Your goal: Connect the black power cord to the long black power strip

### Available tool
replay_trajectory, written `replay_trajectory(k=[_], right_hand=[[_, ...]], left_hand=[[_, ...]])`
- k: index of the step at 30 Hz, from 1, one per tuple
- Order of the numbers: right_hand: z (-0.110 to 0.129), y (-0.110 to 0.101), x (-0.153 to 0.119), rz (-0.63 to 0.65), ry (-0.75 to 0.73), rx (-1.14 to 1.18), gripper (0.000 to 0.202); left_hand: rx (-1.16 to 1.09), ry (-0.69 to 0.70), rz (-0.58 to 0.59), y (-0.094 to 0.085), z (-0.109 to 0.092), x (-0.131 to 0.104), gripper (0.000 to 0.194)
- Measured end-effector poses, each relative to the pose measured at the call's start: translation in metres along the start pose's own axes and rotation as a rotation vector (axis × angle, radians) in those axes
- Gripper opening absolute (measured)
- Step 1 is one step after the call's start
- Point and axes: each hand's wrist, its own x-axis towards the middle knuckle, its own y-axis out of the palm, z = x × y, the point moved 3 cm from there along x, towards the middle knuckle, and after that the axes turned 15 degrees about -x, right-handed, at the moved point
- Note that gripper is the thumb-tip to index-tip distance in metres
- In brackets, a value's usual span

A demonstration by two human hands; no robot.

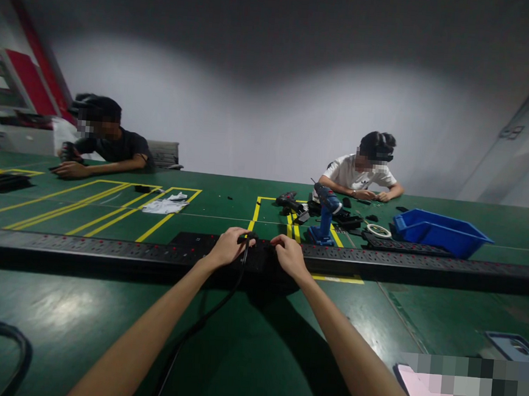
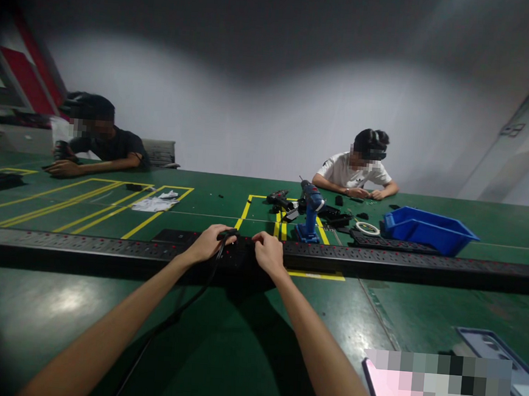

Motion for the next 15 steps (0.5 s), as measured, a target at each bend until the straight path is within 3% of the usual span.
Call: replay_trajectory(k=[11,15], right_hand=[[0.003,-0.002,-0.001,0.010,-0.015,-0.062,0.028],[0.004,-0.003,-0.002,0.000,-0.021,-0.064,0.028]], left_hand=[[-0.038,-0.008,0.053,0.001,-0.004,0.000,0.042],[-0.070,0.005,0.016,0.001,-0.012,-0.003,0.044]])
